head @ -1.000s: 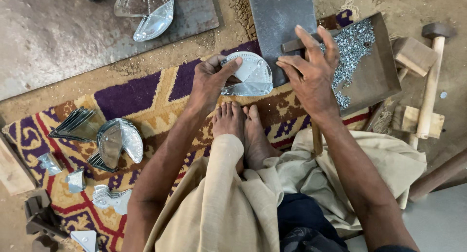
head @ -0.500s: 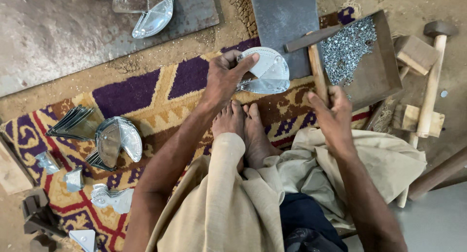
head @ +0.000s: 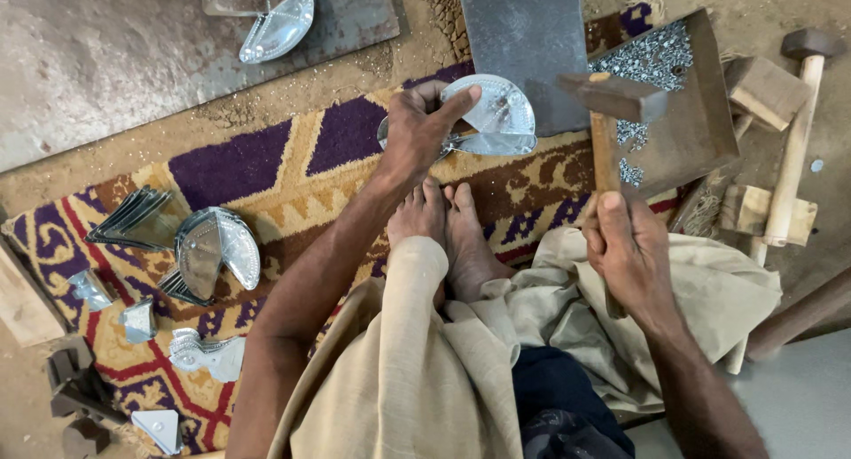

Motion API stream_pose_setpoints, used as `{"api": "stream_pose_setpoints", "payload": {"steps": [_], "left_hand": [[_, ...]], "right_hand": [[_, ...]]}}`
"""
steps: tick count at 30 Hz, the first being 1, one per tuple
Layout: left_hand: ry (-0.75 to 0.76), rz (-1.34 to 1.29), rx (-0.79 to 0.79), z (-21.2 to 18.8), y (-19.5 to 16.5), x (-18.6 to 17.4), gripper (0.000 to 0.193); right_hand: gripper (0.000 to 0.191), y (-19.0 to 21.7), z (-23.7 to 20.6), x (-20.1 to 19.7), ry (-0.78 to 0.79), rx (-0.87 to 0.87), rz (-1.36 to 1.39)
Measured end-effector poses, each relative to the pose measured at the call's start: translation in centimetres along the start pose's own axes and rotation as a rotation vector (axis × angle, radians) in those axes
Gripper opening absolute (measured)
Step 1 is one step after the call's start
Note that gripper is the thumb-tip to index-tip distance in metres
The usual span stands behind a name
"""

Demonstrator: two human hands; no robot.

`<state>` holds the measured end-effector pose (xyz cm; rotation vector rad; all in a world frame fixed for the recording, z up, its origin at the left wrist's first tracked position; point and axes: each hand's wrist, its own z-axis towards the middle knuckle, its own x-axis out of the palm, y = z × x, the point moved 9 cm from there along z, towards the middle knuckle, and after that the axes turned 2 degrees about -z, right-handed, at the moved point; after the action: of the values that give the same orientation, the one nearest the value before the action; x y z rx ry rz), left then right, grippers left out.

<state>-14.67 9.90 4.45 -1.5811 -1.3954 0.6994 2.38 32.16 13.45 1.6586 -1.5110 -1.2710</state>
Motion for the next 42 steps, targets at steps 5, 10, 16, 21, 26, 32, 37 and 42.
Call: {"api": "stream_pose_setpoints", "payload": {"steps": [5, 10, 16, 21, 26, 32, 37, 42], "left_hand": [[0.013, -0.077, 0.056, 0.4, -0.2, 0.3, 0.024], [0.009, -0.044, 0.039, 1.0, 0.5, 0.3, 0.019], [0.000, -0.019, 0.016, 1.2, 1.1, 0.3, 0.020], [0.004, -0.014, 0.028, 1.3, 0.3, 0.3, 0.021], [0.007, -0.046, -0.007, 1.2, 1.0, 0.2, 0.022], [0.031, -0.104, 0.109, 1.5, 0.0, 0.7, 0.025], [-0.034, 0.067, -0.007, 0.8, 0.7, -0.9, 0.027], [-0.068, -0.014, 0.180, 2.0, -1.5, -6.4, 0.026]], "right_hand": [[0.044, 2.3, 1.3, 0.5, -0.008, -0.244, -0.257], [0.043, -0.5, 2.8, 1.0, 0.042, 0.008, -0.372], [0.041, 3.0, 1.8, -0.2, -0.244, -0.382, -0.525], [0.035, -1.5, 3.8, 0.8, 0.040, 0.129, -0.118], [0.037, 4.2, 0.3, -2.1, -0.102, -0.515, 0.091], [0.037, 0.2, 4.5, -0.3, 0.003, -0.340, -0.565], [0.040, -4.8, 4.4, 1.3, 0.016, 0.166, -0.285], [0.040, -5.6, 7.0, 4.4, 0.054, 0.335, 0.094]]}}
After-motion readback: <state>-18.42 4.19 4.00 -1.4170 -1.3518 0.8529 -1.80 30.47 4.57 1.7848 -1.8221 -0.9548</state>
